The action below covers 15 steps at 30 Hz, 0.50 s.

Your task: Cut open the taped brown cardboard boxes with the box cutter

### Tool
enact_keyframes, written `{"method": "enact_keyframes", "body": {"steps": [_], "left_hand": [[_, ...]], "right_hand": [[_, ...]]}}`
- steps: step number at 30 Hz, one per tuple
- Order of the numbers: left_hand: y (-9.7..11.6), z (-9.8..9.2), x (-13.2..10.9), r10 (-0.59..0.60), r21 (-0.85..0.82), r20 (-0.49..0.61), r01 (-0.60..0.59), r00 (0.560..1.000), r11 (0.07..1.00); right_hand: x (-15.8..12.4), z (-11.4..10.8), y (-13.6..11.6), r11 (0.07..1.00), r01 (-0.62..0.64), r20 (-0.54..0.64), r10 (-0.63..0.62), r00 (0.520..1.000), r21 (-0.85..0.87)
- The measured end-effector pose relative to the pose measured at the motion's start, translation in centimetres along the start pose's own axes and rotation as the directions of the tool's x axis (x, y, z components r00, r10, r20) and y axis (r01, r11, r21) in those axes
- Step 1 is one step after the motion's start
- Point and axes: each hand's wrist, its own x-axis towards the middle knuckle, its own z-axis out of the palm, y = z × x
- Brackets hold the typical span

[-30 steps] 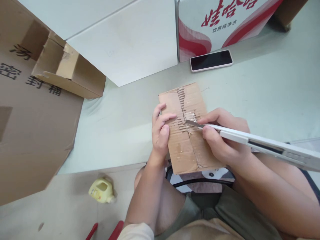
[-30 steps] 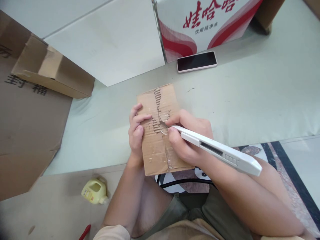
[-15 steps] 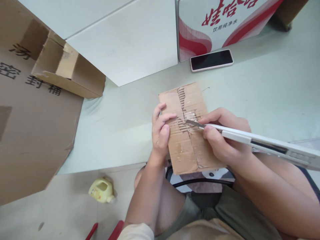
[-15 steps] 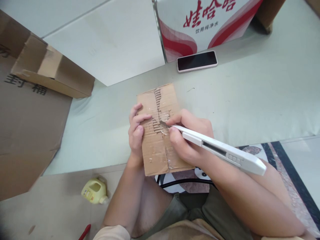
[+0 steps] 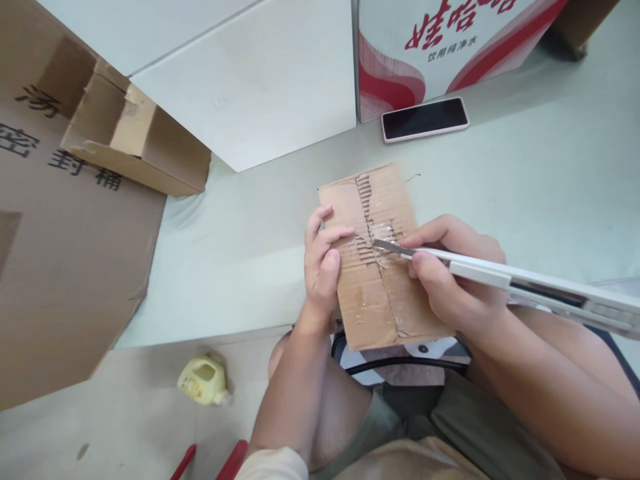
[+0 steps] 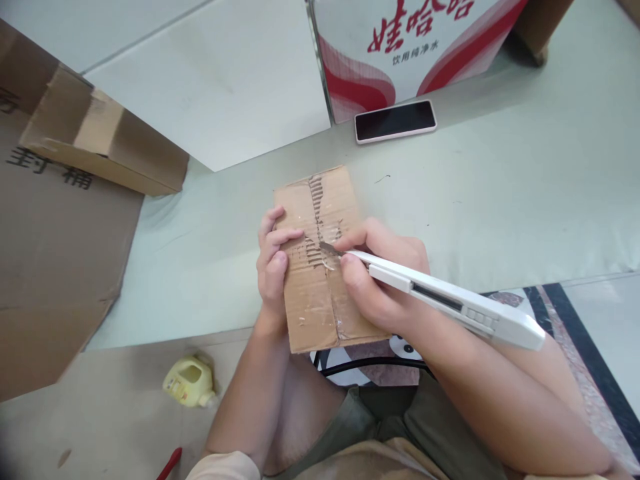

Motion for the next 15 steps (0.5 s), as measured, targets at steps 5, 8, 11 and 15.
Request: {"method": "enact_keyframes", "body": {"steps": [5, 8, 11, 15], "left_hand": [[0.01, 0.08, -0.03, 0.0, -0.002, -0.005, 0.0, 1.0, 1.0], [0.05, 0.07, 0.0, 0.02, -0.011, -0.005, -0.02, 1.0, 1.0], [0.08, 0.08, 0.01, 0.03, 0.002, -0.005, -0.03, 1.0, 1.0], [0.04, 0.14, -0.04, 0.016, 0.014, -0.01, -0.016, 1.0, 1.0]], "right_hand": [[-0.13, -0.05, 0.09, 0.999, 0.025, -0.003, -0.025, 1.0, 0.026], [-0.22, -0.09, 0.23, 0.999, 0.006, 0.008, -0.006, 1.0, 0.034], [-0.34, -0.1, 0.44, 0.999, 0.0, 0.011, -0.001, 1.0, 0.037], [-0.46, -0.06, 0.62, 0.999, 0.016, -0.005, -0.015, 1.0, 0.045]]}}
